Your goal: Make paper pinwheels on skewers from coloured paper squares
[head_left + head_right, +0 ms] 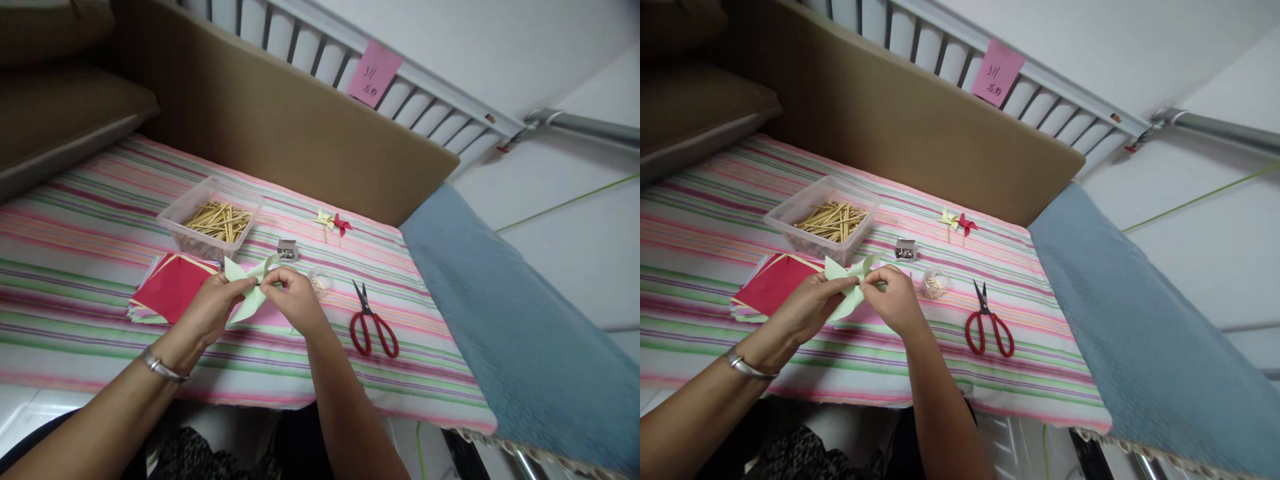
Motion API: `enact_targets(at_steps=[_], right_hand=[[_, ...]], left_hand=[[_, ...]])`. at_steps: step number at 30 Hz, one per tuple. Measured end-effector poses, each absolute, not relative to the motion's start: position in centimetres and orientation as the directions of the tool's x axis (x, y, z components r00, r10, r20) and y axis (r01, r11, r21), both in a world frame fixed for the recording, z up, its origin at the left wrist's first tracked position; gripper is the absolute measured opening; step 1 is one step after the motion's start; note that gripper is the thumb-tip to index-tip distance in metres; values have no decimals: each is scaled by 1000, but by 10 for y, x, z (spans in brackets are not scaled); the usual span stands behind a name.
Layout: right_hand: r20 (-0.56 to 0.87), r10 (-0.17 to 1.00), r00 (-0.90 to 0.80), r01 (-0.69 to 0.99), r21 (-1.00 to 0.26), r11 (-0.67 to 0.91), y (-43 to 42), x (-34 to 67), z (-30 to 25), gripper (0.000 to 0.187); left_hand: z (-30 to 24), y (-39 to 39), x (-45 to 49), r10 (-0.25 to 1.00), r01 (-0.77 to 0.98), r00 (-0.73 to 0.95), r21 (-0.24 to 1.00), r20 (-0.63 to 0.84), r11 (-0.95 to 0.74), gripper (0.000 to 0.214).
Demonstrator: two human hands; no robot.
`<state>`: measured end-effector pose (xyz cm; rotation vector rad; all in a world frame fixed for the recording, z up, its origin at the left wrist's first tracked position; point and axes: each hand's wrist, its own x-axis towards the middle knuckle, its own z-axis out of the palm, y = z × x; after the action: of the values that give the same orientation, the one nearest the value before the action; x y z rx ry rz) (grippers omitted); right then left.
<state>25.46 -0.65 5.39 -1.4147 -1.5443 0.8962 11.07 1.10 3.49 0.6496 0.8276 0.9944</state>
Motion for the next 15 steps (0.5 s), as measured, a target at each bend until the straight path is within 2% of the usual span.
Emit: enact_targets(at_steps=[9,15], right_hand=[[64,998,-4,266,-962,63,-4,255,47,8],[92,996,-14,274,-957,92,-6,255,52,7]], left_hand=[[37,9,110,913,-472,279,786,-297,400,19],[32,9,112,919,-454,250,802,-303,388,19]])
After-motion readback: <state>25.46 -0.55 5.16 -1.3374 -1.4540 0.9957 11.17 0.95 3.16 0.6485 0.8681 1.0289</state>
